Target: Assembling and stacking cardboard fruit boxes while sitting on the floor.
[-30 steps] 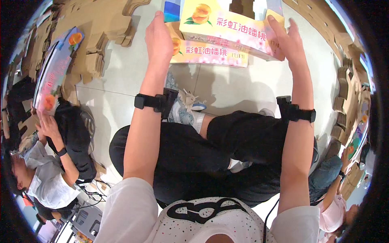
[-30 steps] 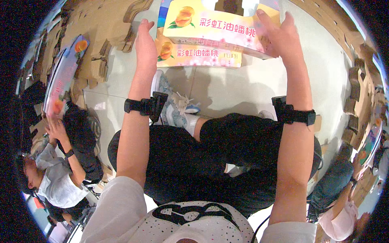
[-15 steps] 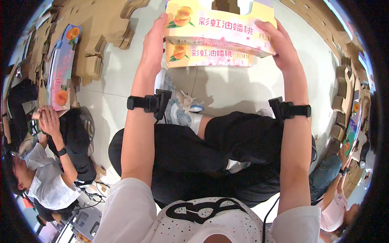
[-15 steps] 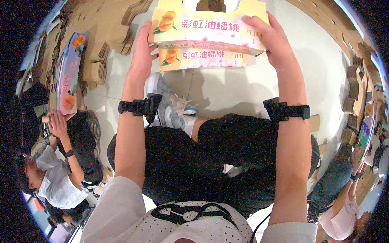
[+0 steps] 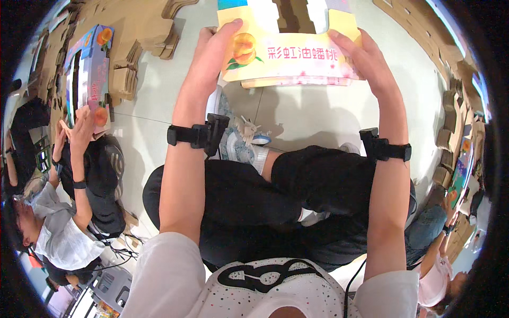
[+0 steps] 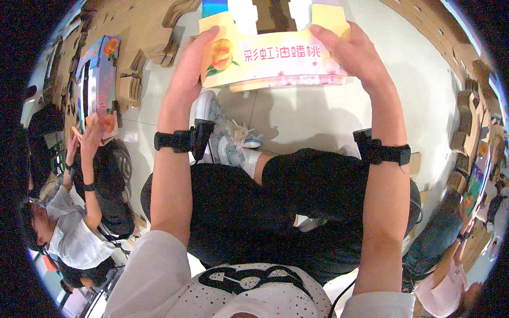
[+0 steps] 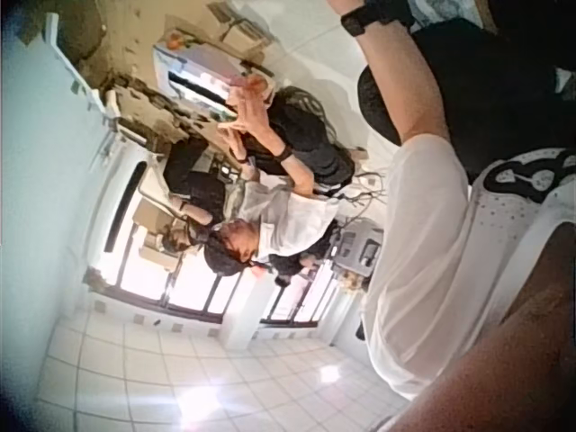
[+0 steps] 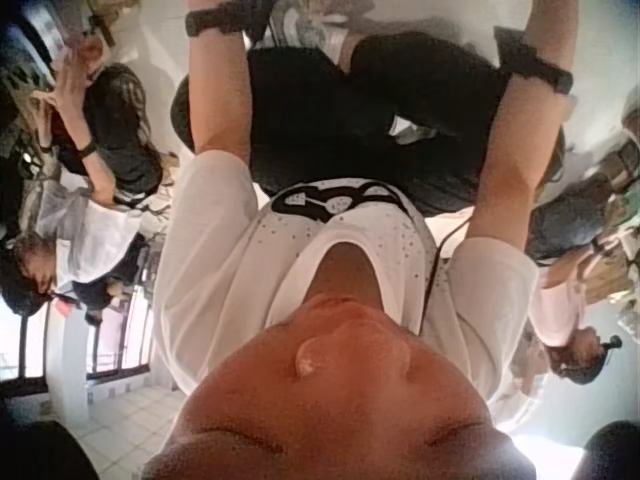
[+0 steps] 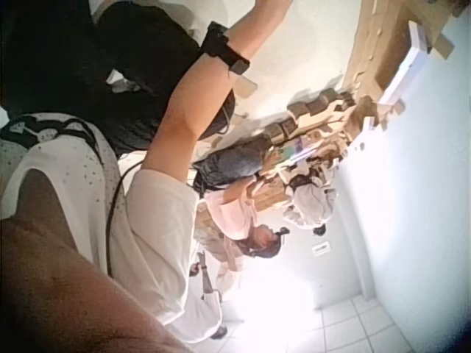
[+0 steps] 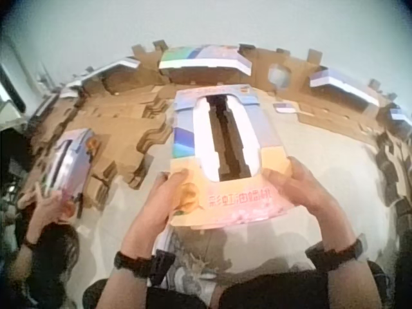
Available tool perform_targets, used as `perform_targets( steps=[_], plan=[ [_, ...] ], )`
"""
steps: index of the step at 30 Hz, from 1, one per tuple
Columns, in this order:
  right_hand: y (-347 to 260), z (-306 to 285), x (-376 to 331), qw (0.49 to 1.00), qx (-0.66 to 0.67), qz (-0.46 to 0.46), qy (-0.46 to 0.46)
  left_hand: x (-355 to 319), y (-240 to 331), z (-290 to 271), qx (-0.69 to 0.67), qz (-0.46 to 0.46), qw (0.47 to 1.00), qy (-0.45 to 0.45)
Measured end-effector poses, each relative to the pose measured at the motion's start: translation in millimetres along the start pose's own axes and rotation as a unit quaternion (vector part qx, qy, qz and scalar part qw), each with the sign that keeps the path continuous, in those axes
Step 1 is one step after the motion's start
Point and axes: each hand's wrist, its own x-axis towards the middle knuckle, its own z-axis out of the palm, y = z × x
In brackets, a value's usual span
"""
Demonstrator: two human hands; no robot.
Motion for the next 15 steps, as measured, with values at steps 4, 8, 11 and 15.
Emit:
perform_targets(
  steps=[4,8,11,15],
  plan=[
    [-3,-18,2,0.995,-0.037,-0.028,0.093,-8,6,5,-0.099,0.044,0.993,-0.045],
    [12,-18,8,0.978,-0.185,0.018,0.098,-4,-3,15,0.027,0.057,0.997,-0.034],
    [15,-15,5,0.982,-0.162,0.01,0.095,-15,1,27,0.054,0.002,0.998,0.018],
    [6,-27,-1,0.981,-0.19,0.039,0.001,-13,1,20,0.035,-0.022,0.999,-0.005]
  ],
)
